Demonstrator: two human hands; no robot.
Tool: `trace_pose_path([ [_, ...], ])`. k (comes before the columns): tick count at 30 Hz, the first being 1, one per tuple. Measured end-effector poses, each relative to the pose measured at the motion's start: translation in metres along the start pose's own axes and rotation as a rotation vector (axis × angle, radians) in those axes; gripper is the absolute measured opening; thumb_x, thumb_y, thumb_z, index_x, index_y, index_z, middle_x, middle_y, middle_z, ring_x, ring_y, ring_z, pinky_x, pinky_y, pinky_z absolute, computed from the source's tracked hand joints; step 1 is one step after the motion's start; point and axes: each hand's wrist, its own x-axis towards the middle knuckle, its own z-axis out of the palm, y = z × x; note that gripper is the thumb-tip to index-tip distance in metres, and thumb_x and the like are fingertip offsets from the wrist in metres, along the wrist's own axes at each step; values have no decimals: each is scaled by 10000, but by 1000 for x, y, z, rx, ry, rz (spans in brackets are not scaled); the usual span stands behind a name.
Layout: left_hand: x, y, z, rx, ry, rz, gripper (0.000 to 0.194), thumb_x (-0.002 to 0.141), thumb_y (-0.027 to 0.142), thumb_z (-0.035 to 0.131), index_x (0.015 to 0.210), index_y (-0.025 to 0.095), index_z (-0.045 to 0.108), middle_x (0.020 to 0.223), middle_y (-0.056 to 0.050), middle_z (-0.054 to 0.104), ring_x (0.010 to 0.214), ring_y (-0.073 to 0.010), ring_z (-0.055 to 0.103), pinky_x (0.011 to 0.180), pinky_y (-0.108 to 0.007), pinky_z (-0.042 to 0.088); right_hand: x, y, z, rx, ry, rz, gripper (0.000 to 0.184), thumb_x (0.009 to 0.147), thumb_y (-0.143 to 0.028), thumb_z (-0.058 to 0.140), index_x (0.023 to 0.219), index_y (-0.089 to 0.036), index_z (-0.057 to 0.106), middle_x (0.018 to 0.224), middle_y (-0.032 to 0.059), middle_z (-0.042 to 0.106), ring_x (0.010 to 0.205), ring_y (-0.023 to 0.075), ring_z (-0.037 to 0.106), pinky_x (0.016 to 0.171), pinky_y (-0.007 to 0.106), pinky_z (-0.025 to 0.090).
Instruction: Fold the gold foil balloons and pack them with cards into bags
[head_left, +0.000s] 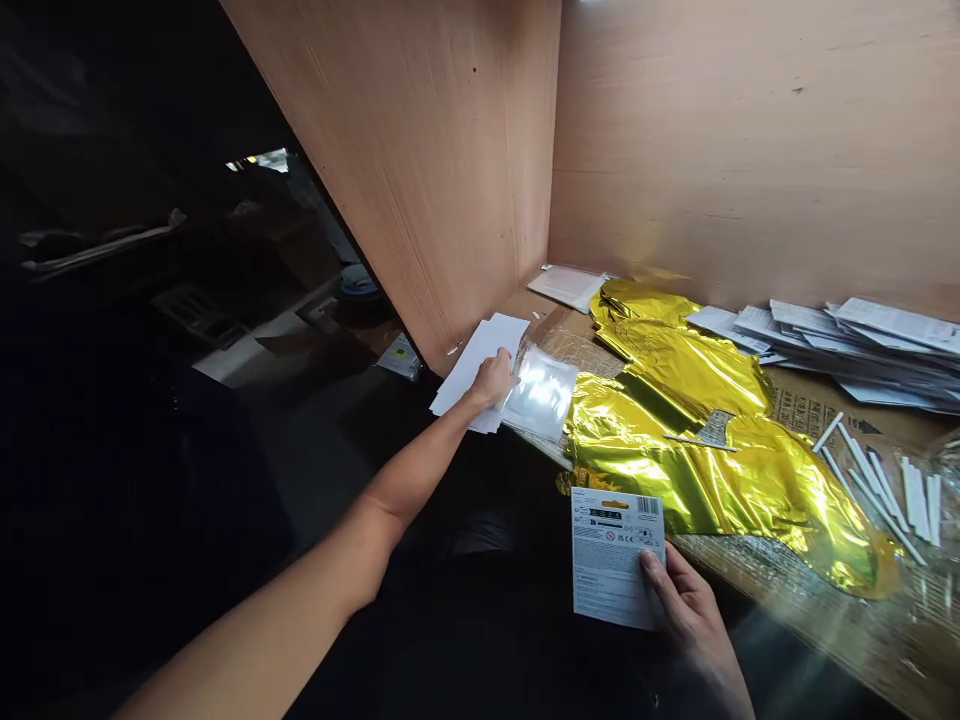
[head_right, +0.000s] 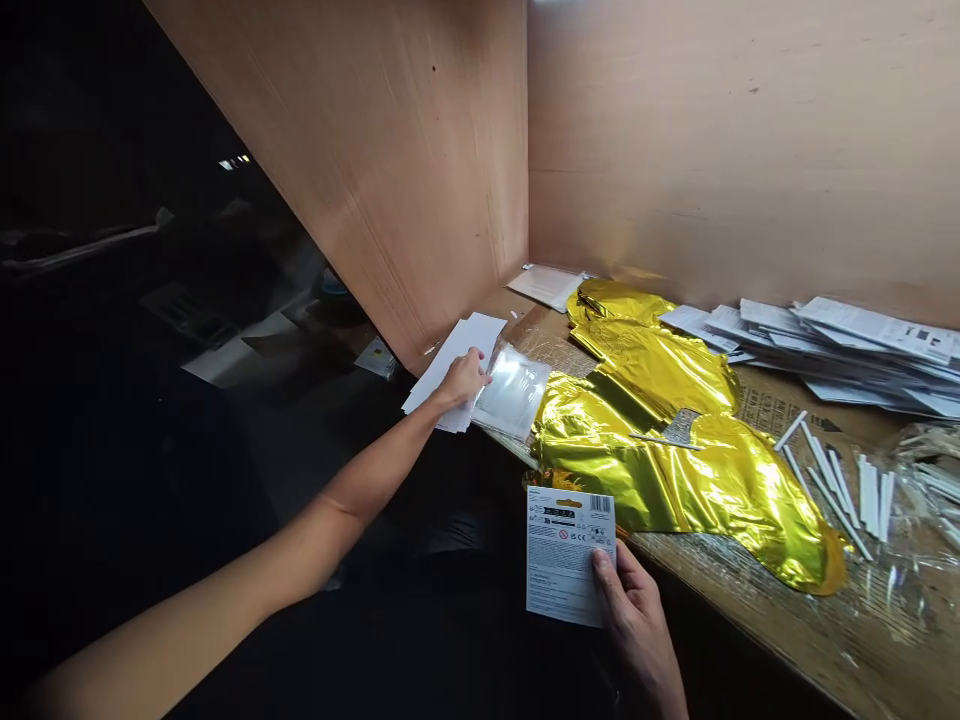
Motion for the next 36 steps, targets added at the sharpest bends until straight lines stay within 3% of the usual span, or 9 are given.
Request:
trace_pose_path([
  [2, 8, -7, -7, -80, -29, 8, 93, 873, 239, 723, 942, 178, 713, 854, -56, 731, 944, -225, 690, 891, -303, 508, 0, -1, 7, -15, 52, -5, 593, 791, -627, 868, 1224, -231, 790, 1168, 119, 824, 1054, 389, 774, 883, 477, 653],
  [5, 13, -18, -15, -229, -53, 33, 255, 927, 298, 660, 699, 182, 671, 677, -19, 667, 797, -186, 667, 781, -274, 501, 2, -7, 15, -14, 130, -44, 564, 793, -608, 871, 1214, -243, 789, 1189, 103, 822, 1070, 390, 772, 869, 464, 660],
  [12, 3, -30, -30, -643, -40, -42, 279, 1012, 357, 611, 897, 127, 719, 828, -70, 754, 671, -111, 662, 702, -257, 557, 20, -26, 24, 18, 267, -53, 652, 743, -579, 902, 1270, -221, 763, 1110, 114, 834, 990, 387, 794, 853, 486, 675],
  [20, -26, -16, -40, -978, -209, -64, 326, 902, 439, 806, 915, 119, 741, 848, -81, 772, 671, -97, 687, 667, -223, 549, 101, -58, -2, 71, 572, -358, 458, 796, -482, 811, 1160, -211, 752, 1146, 84, 806, 1087, 333, 752, 975, 523, 626],
  [23, -40, -8, -44, -967, -364, -26, 311, 859, 424, 831, 871, 125, 749, 790, -68, 760, 616, -98, 668, 621, -221, 522, 95, -83, 1, 48, 472, -400, 470, 783, -517, 822, 1144, -224, 755, 1137, 84, 798, 1094, 332, 737, 990, 501, 611],
  [28, -80, 25, -30, -530, -1006, 306, 138, 669, 248, 907, 660, 198, 779, 537, 2, 672, 458, -118, 571, 462, -227, 398, 40, -128, 39, -388, -117, -349, 341, 772, -456, 904, 1016, -232, 824, 1330, 96, 726, 1335, 356, 605, 1099, 384, 523],
  [31, -92, 53, -16, -445, -1230, 506, 240, 506, 109, 938, 521, 218, 724, 479, 21, 632, 445, -129, 541, 446, -249, 378, 24, -145, 60, -649, -435, -293, 219, 778, -408, 912, 787, -218, 803, 1052, 80, 771, 1039, 307, 701, 890, 327, 587],
  [33, -89, 67, -12, -514, -1258, 472, 236, 504, 158, 966, 574, 221, 749, 538, 17, 674, 503, -160, 600, 481, -262, 432, 22, -146, 63, -703, -496, -225, 273, 816, -436, 883, 717, -208, 768, 786, 43, 726, 749, 233, 663, 661, 286, 557],
  [36, -77, 73, -11, -826, -1028, 252, 379, 600, 355, 991, 903, 194, 828, 720, -21, 761, 591, -165, 667, 582, -271, 519, 24, -129, 54, -535, -242, -195, 345, 837, -538, 845, 827, -197, 793, 733, 36, 722, 653, 215, 630, 549, 277, 508],
])
